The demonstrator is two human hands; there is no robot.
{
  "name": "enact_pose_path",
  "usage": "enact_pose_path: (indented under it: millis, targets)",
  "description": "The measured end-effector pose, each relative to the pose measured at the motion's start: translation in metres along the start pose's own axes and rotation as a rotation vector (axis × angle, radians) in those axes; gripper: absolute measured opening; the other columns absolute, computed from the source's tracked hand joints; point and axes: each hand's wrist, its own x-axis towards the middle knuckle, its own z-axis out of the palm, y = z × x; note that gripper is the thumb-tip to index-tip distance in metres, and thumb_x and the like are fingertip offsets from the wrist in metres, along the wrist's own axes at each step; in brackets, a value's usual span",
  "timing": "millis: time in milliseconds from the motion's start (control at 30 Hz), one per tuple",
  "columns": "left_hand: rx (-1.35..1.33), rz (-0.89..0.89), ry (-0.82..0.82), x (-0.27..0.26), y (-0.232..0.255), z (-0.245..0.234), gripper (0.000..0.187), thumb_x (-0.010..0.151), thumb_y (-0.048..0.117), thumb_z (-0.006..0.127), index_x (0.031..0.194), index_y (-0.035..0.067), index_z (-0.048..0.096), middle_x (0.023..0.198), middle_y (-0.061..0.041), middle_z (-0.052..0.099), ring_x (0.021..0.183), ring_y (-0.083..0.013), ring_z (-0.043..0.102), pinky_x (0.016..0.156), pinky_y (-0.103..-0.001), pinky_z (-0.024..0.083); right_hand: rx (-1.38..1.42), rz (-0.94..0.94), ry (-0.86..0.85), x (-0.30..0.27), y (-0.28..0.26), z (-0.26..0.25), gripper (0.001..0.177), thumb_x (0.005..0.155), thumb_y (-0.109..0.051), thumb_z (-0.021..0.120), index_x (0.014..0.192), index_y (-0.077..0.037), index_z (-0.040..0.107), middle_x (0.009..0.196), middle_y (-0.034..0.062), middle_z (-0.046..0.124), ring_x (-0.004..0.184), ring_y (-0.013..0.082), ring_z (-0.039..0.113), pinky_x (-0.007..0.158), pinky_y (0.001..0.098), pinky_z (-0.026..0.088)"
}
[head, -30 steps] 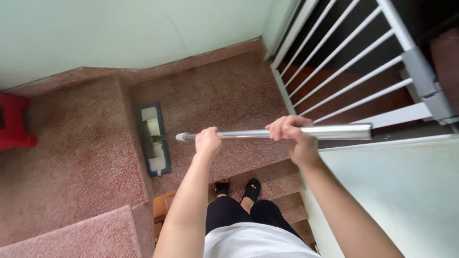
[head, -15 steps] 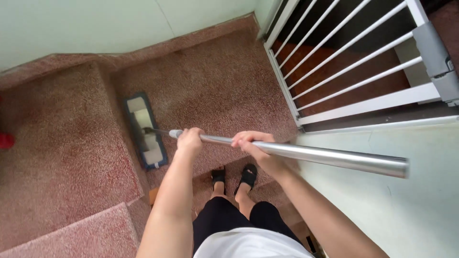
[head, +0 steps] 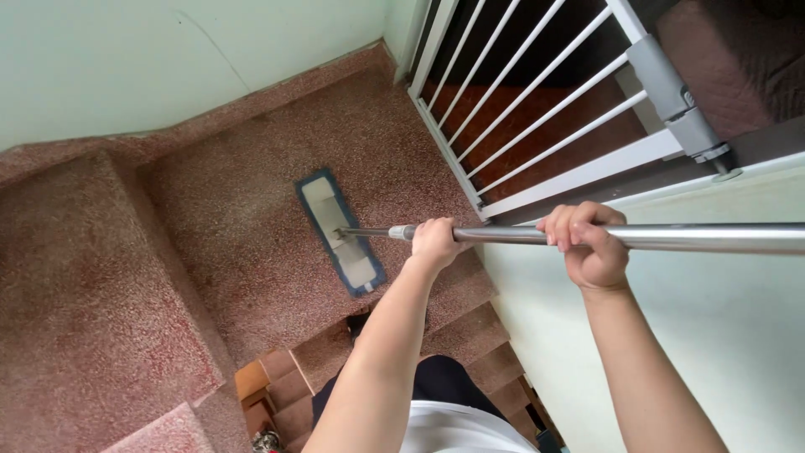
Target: Mopping a flight of stairs using a flat mop while walking down step-by-step.
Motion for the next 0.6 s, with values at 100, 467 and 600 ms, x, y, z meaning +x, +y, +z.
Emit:
enact_pose_path:
  millis: [100,467,600]
  targets:
    - [0.001,0.039,0.019,0.000,-0.027,0.004,0.031,0.084,0.045,0.077,0.089,0.015,0.071,0.097,-0.007,0.070,0.102,-0.0236,0.062,0.101,-0.042,0.045,-0.009,0.050,0.024,0.001,0.012,0.010,0.018,0.086,-0.014,0.052,0.069,-0.012,0.046,0.059,0.0073,0.052,0.070,0.0227,0.053,0.089,0.0430,0.053]
    - [-0.158,-0.478,0.113,-0.087,-0.191,-0.012,0.059,0.092,0.018,0.068,0.145,0.016,0.044,0.113,-0.013,0.066,0.111,-0.0282,0.065,0.099,-0.044,0.051,0.137,0.246,-0.181,-0.001,0.126,0.133,0.026,0.088,-0.008,0.044,0.064,-0.013,0.052,0.064,0.0065,0.059,0.066,0.0197,0.060,0.085,0.0450,0.058]
    - [-0.117,-0.527,0.250,-0.090,-0.222,-0.004,0.081,0.082,0.013,0.073,0.153,0.021,0.035,0.115,-0.015,0.066,0.112,-0.0307,0.062,0.101,-0.045,0.046,0.123,0.261,-0.351,-0.004,0.126,0.142,0.024,0.088,-0.008,0.050,0.065,-0.014,0.052,0.067,0.0049,0.059,0.070,0.0176,0.059,0.089,0.0424,0.056]
